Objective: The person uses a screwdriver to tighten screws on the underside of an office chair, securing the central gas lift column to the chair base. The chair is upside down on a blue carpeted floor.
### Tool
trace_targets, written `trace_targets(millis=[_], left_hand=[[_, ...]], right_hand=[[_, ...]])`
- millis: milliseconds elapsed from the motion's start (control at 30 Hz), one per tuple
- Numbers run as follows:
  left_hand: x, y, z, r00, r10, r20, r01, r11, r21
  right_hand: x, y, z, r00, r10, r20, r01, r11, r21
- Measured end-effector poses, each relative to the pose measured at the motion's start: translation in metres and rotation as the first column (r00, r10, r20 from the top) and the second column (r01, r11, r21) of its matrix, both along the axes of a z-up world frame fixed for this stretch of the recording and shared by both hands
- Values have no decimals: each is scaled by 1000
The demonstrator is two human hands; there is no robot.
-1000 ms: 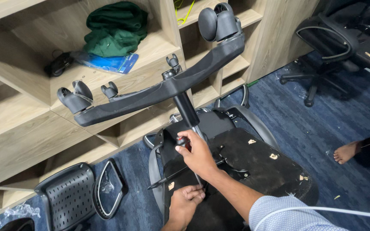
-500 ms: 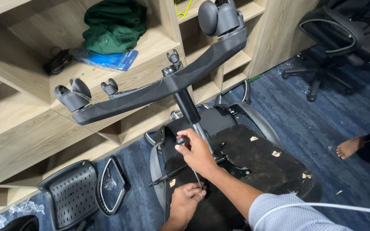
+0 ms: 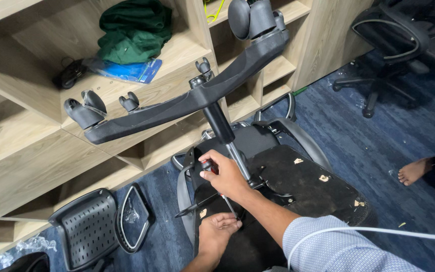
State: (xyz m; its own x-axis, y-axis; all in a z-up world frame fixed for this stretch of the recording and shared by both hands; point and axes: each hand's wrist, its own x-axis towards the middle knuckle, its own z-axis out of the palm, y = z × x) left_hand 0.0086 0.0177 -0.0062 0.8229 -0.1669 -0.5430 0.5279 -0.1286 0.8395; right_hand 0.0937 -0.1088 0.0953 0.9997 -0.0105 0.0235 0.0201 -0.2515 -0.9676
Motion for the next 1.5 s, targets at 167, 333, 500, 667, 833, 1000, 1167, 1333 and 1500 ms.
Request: trace_targets(millis=[167,333,500,667,833,1000,1167,1333,1500], left_hand=[[3,2,-11,999,18,-29,-22,992,-121],[2,2,-10,1000,-11,-14,9,992,-122],[-1,-1,-1,999,-33,-20,32,999,-32],[-1,-2,4,999,-44,-29,43,998,-37],[-1,-1,2,998,-48,-32,49,999,14],[-4,-2,-4,997,17,79,-21,999,40],[-2,-4,-7,999,53,1,-52,994,97],[0,-11,-7,996,87,27,-89,994,68],[-3,-14,0,997,75,-16,-71,981,182]], right_hand=[[0,5,-2,999,3,36,-1,999,-41],[-1,0,-4,970,-1,243,41,986,-161],[2,-5,-2,999,-18,-48,13,994,-112],[4,-11,2,996,89,22,-86,991,-104],[5,-13,1,993,110,-29,-113,987,-116],[8,-18,-2,994,112,10,-111,990,-88],[8,-19,1,995,100,6,-99,992,-79],[4,-12,15,997,42,-59,-47,995,-92],[3,-11,15,959,93,-268,-101,995,-15]])
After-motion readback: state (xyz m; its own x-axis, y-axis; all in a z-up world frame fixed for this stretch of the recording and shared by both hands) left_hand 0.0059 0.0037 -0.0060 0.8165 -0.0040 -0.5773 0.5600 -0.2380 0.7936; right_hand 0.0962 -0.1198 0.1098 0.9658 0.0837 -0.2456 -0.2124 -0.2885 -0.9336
